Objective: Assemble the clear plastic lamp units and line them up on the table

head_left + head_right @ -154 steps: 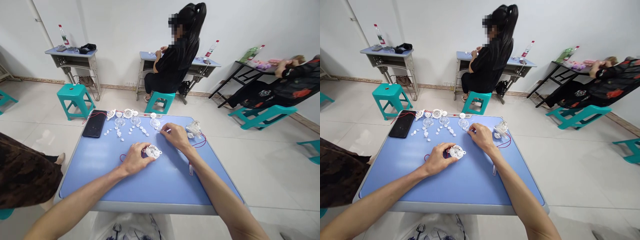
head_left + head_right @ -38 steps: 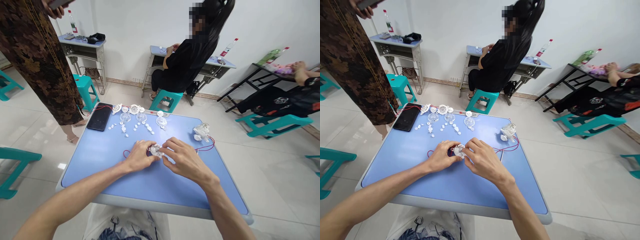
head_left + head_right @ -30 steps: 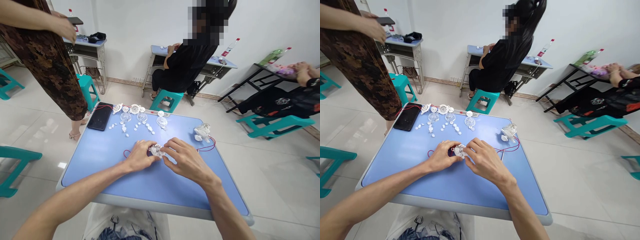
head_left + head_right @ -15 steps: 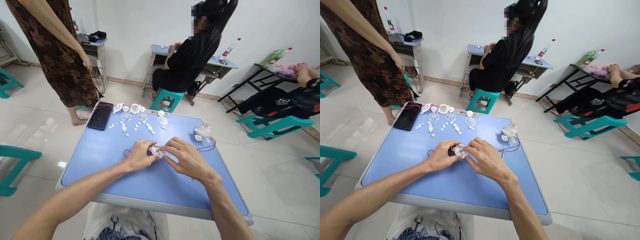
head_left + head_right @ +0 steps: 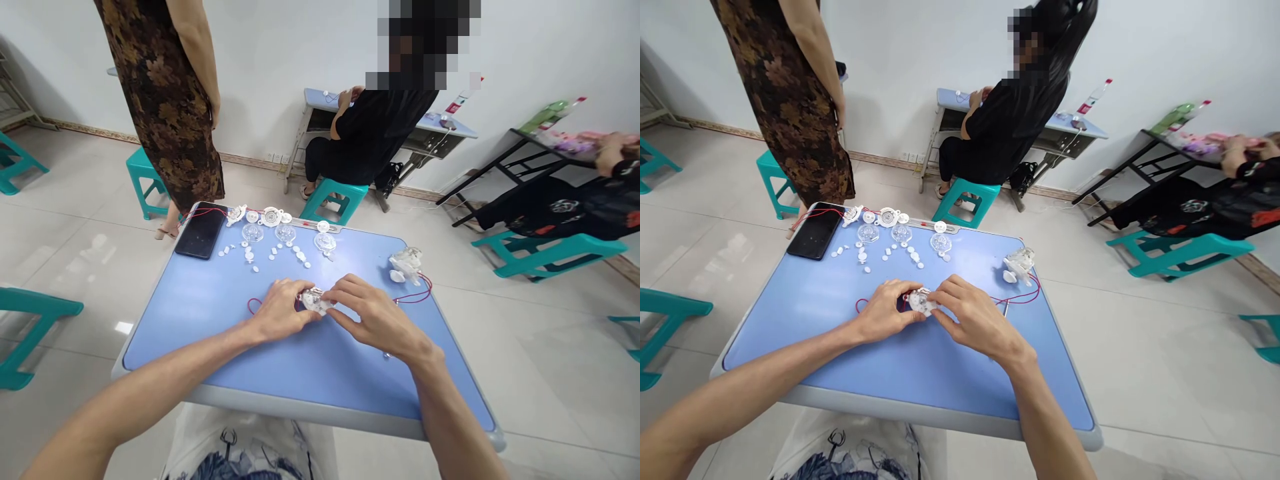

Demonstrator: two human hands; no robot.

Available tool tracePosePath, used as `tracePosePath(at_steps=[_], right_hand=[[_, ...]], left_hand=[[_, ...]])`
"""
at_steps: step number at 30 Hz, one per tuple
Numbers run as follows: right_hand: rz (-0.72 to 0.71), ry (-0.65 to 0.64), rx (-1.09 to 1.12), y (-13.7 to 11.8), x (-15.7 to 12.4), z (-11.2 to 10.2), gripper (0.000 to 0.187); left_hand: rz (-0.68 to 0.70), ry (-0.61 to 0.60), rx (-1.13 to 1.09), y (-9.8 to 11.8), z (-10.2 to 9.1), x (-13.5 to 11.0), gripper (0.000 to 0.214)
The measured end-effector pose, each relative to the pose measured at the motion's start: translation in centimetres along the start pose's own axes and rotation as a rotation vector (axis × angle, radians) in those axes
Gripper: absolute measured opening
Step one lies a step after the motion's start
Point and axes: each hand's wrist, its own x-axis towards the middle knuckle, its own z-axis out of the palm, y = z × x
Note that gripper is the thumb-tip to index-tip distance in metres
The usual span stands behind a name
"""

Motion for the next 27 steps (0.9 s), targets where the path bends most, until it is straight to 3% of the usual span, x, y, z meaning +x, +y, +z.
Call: tracePosePath(at_steps=[27], right_hand=[[0.087, 0.053, 0.047, -0.17, 0.02, 0.06, 0.022]], left_hand=[[-0.029, 0.006, 0.01, -0.09, -0.27, -0.02, 0.046]])
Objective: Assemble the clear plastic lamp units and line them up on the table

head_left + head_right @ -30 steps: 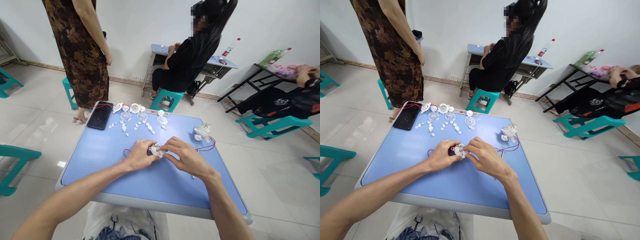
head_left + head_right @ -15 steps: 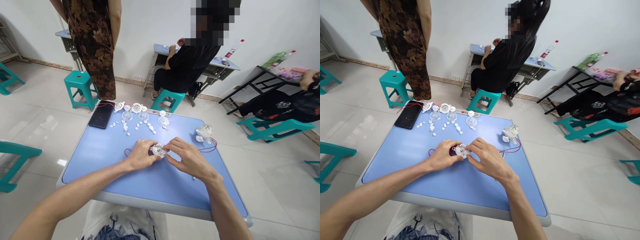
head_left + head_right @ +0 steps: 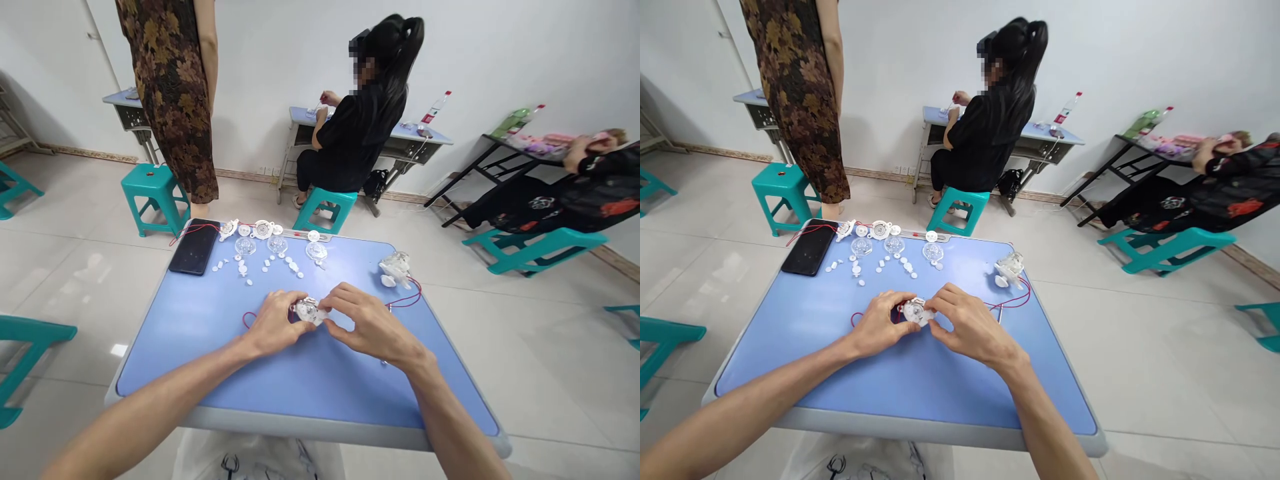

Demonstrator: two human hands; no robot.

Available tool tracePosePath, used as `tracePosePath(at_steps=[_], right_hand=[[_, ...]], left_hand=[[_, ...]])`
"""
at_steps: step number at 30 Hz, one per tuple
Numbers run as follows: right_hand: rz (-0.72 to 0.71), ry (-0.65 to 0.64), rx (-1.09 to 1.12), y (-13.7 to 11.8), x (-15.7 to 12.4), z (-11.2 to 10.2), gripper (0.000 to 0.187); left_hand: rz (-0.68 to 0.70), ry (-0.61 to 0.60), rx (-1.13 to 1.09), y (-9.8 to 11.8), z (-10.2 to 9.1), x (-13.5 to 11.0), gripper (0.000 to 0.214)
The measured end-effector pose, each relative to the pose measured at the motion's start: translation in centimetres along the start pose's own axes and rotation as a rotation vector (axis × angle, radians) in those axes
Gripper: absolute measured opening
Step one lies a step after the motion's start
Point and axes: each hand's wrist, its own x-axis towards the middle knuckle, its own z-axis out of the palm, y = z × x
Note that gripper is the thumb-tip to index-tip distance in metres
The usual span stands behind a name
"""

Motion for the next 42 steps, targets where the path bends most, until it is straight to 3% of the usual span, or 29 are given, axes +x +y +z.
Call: tracePosePath(at_steps=[8, 17, 24, 42], right_hand=[[0.08, 0.134, 0.161, 2.0, 0.3, -0.2, 0.014], [0.275, 0.284, -0.003, 6.2, 1.9, 1.7, 0.013], [0.407, 0.206, -0.129, 7.3, 3.1, 2.8, 0.015], [0.528, 0.109, -0.171, 7.5, 3.8, 3.0, 0.023]], left_hand=[[-0.009, 0.001, -0.022, 0.2, -0.2, 0.0, 0.048], [-0.023, 0.002, -0.035, 0.2, -0.4, 0.1, 0.048], [-0.048, -0.012, -0.04, 0.3, -0.6, 0.0, 0.047], [-0.027, 0.003, -0.051, 0.2, -0.4, 0.0, 0.049]])
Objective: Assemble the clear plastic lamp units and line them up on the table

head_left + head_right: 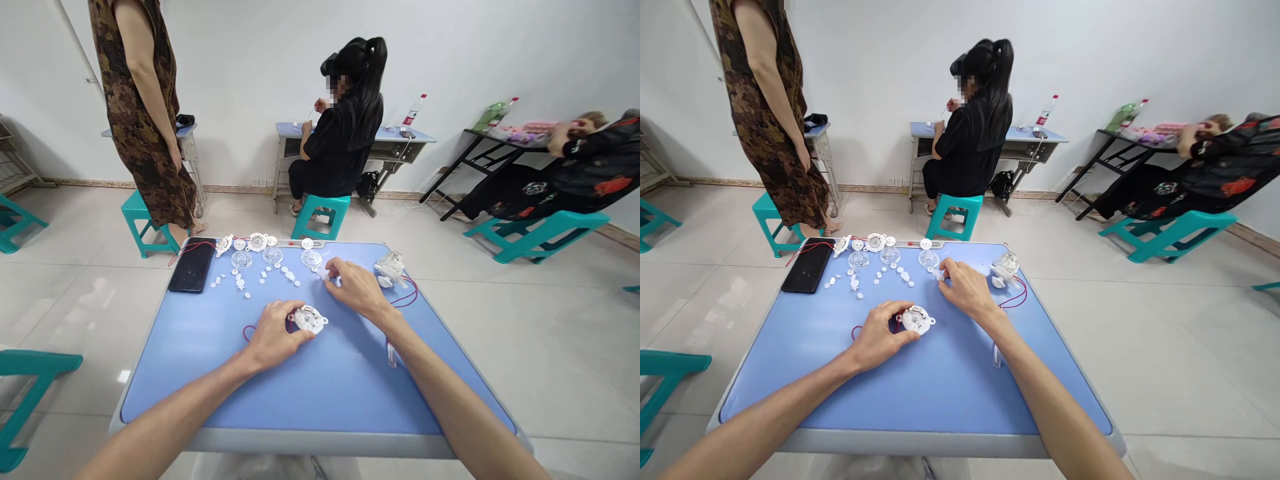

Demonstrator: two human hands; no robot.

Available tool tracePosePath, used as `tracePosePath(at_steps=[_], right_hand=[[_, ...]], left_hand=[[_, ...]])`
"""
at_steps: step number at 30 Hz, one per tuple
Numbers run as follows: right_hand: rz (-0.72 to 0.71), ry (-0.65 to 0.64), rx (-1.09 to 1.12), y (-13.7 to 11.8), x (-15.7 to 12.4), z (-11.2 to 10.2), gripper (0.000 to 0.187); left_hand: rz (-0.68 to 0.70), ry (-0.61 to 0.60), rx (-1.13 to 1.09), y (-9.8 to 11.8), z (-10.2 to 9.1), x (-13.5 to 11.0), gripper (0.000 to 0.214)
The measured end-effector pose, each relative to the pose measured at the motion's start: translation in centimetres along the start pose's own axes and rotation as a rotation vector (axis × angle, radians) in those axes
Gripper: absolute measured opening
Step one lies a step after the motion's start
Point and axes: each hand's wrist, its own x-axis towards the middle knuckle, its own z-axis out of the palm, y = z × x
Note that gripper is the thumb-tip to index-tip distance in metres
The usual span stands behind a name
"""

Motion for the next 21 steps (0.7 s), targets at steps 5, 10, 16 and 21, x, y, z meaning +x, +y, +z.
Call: tracePosePath(at_steps=[5, 10, 16, 21], right_hand=[[0.02, -0.003, -0.007, -0.19, 0.03, -0.14, 0.022], [0.021, 0.003, -0.01, -0.39, -0.03, -0.23, 0.021], [0.032, 0.027, -0.001, -0.58, -0.09, -0.07, 0.019], [0.013, 0.026, -0.02, -0.7, -0.1, -0.08, 0.018]], left_hand=[[-0.006, -0.004, 0.002, 0.08, -0.05, 0.0, 0.048], [-0.017, -0.006, -0.005, 0.23, -0.16, -0.04, 0.049], [-0.008, 0.002, -0.003, 0.1, -0.12, -0.01, 0.048], [-0.017, 0.0, 0.0, 0.17, -0.2, -0.02, 0.046]])
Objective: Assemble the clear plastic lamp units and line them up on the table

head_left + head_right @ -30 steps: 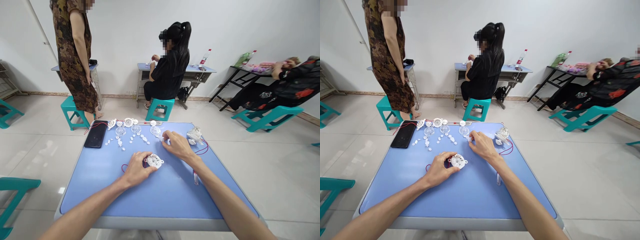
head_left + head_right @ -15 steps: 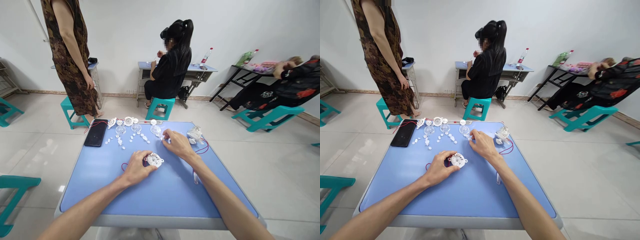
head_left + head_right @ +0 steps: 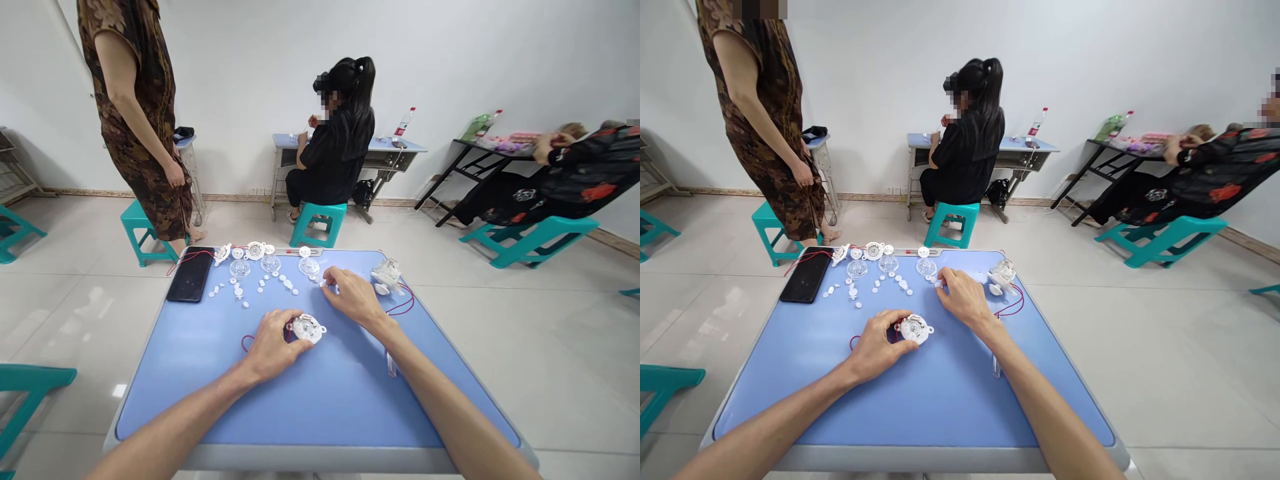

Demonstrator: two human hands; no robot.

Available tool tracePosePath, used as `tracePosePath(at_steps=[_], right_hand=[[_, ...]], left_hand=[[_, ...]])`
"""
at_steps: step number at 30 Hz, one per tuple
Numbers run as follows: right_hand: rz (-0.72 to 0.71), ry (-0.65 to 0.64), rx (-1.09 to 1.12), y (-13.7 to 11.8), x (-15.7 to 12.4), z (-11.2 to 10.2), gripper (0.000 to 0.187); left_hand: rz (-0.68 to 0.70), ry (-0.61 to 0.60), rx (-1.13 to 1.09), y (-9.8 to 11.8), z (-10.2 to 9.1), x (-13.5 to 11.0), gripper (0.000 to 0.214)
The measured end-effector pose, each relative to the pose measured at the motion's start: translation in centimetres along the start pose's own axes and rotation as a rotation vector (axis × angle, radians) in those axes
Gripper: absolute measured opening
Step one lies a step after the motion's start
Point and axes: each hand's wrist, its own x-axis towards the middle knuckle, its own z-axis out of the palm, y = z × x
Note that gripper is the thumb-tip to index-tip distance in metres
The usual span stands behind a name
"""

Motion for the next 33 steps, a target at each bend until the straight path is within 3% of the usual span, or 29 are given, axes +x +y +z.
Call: tracePosePath(at_steps=[8, 29, 33], right_hand=[[-0.094, -0.022, -0.105, -0.39, -0.2, -0.27, 0.033], [-0.122, 0.004, -0.154, 0.0, -0.33, 0.18, 0.032], [-0.115, 0.068, -0.097, 0.12, -0.91, -0.34, 0.033]], left_hand=[[0.006, 0.0, -0.001, 0.12, -0.18, 0.01, 0.046], [-0.008, 0.002, -0.007, 0.18, -0.06, -0.02, 0.046], [0.01, 0.009, -0.011, 0.05, 0.04, -0.01, 0.047]])
